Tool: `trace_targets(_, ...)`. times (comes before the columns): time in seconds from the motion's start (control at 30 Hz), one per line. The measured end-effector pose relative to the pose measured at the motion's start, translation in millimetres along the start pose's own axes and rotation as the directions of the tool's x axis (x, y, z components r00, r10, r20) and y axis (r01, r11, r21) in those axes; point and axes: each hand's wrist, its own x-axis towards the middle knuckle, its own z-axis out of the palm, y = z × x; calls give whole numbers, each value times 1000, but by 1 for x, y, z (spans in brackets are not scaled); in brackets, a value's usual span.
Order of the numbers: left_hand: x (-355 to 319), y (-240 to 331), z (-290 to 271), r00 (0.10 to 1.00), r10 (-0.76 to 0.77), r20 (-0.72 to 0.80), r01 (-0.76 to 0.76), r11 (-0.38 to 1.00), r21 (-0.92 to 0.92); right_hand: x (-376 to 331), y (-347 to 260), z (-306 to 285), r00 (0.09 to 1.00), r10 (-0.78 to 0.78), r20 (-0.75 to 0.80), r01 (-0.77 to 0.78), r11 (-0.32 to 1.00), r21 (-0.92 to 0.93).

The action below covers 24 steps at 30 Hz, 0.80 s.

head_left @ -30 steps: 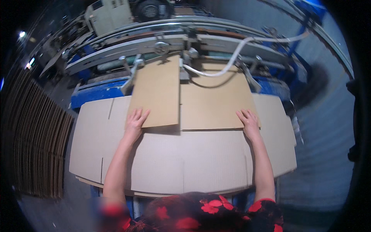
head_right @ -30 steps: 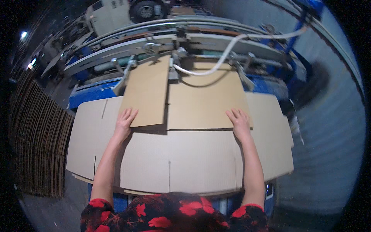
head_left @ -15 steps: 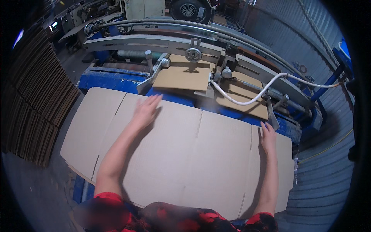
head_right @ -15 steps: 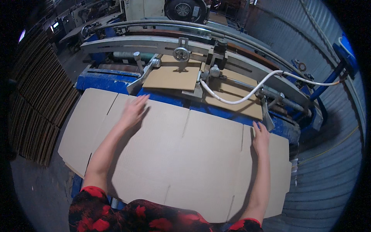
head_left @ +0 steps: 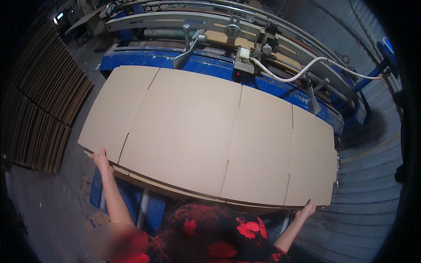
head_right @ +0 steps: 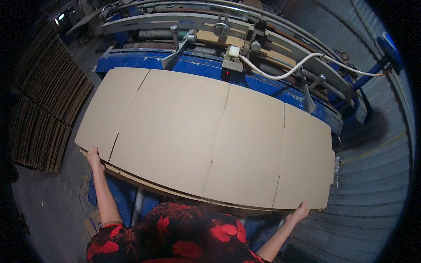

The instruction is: The person repeatedly picks up flat cardboard sheets from a stack and places them onto a blue machine. The person handles the sheets one at a time, aligning them on the machine's surface.

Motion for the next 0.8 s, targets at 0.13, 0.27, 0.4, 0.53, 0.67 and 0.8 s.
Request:
trace_targets(0.13,-6,12,8,991,110,-75,-82,947,310,-11,-17,14,998,55,17,-54,998,-42)
trace_targets(0.27,-25,55,10,983,156,-95,-107,912,395,-32,-41,18,999,27,23,-29,993,114)
trace_targets(0.4,-48,111,0,938,346,2,-341,925,169,-48,-71,16,999,-37,15,33,976,215)
trace_targets(0.53,-35,152,4,876,464,130,-347,795,-497,-60,-88,22,981,-172,94,91,825,558)
trace_targets(0.67,-2,164,4,893,64,445,290,675,-679,-63,-95,31,901,187,392,-409,670,619)
trace_targets(0.8,-21,159,-20,818,252,518,23,884,-467,-62,-105,11,873,96,478,-378,752,540)
